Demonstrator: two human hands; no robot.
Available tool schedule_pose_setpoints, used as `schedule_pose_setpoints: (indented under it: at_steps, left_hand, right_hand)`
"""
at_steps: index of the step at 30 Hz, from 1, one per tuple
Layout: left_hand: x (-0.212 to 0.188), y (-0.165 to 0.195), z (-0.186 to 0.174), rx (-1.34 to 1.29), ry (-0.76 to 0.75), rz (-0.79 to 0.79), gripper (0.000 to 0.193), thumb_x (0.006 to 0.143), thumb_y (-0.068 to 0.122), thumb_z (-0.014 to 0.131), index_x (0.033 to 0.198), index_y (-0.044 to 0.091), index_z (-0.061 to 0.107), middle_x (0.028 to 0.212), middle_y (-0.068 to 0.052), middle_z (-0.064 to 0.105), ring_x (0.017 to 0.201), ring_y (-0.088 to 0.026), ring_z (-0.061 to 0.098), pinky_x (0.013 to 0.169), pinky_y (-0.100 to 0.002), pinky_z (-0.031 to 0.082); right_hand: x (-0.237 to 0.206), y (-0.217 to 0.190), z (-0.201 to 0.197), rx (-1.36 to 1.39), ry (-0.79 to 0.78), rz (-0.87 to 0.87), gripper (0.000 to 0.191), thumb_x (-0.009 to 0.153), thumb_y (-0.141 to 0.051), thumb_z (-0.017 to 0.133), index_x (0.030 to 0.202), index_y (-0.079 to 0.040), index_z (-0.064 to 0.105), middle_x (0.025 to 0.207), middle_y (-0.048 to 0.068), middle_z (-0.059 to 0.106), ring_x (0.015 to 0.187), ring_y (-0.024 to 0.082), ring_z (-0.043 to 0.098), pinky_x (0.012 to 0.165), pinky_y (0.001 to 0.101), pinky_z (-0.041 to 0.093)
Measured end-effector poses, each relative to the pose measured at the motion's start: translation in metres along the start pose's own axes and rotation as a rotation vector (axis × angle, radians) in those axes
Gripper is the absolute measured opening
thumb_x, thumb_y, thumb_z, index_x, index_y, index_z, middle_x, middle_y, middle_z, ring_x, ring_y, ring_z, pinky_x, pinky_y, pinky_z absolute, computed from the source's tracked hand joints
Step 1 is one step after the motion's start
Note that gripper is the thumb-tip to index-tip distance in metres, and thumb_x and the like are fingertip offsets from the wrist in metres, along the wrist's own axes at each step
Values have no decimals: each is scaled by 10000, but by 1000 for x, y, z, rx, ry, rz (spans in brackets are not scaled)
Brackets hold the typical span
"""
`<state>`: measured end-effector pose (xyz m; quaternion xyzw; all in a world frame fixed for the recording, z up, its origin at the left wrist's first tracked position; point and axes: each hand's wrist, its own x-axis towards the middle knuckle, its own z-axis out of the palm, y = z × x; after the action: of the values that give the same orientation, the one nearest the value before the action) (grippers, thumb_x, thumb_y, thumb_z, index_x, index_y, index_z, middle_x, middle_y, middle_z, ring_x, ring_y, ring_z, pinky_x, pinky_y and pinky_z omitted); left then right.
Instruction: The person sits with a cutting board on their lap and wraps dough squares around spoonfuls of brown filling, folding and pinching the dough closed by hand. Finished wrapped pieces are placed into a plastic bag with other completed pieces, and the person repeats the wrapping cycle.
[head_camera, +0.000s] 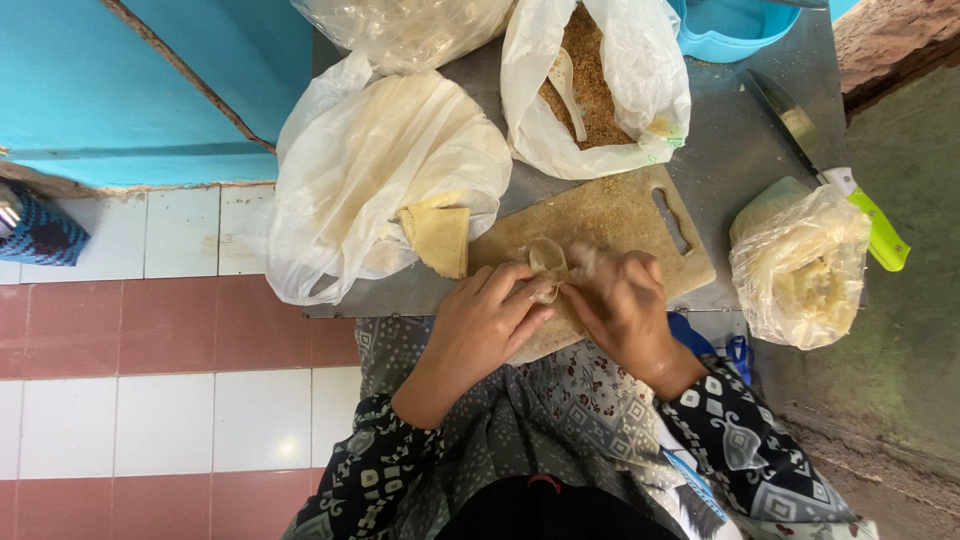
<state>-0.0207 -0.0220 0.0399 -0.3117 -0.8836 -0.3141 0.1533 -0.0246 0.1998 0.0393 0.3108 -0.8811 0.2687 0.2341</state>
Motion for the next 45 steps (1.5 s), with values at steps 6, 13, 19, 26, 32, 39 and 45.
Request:
schedule_pose_setpoints:
  at_steps: [6,13,19,26,32,39,45]
  left_hand:
    - [2,-2,6,15,-25,-15,215,942,187,744,1126,79,720,1101,-36,596,941,-213,637,781,-358,554]
    - [23,-13,10,-139,-69,-155,132,911,187,761,960,77,706,951,-75,641,867,-262,662,740,-402,541]
    - [41,-20,5,-322,-218,-331,219,876,205,764,964,31,664,853,-73,682,774,-259,687,673,-404,525]
    - [26,-25,-6,-77,-51,13,184,904,242,766,1004,88,754,1039,-43,645,985,-261,621,857,-400,508]
    - [16,-22,2,67,9,51,182,922,257,751,1025,108,765,1063,-30,624,1006,-253,607,896,-402,513]
    - [26,-14,5,-105,20,-216,140,911,209,759,954,75,746,978,-71,641,968,-311,622,839,-436,517]
    - [48,-25,5,-167,-221,-380,144,846,243,802,868,112,749,860,-62,677,896,-311,653,823,-443,507]
  right_hand:
    - [0,-8,23,369,59,633,690,856,-30,792,1432,36,419,979,87,698,884,172,708,775,302,575]
    - [12,-11,4,169,-12,364,707,798,-57,835,1395,35,469,965,81,734,940,235,690,829,362,547]
    - [30,-6,9,232,-89,569,647,780,-74,799,1335,-24,472,885,60,729,873,230,721,802,353,560]
    - [25,9,10,306,-173,307,612,899,-48,765,1441,-9,484,997,88,715,965,236,711,931,391,516]
    - [21,13,2,18,-121,-52,601,852,-148,796,1349,-69,467,1064,114,710,978,300,684,903,411,457]
    - [34,11,7,407,-269,463,695,862,-74,778,1455,-47,418,1013,80,700,908,226,717,798,345,579]
    - [34,13,11,468,-266,401,651,909,-55,733,1489,-63,439,1033,86,696,951,236,722,849,370,594]
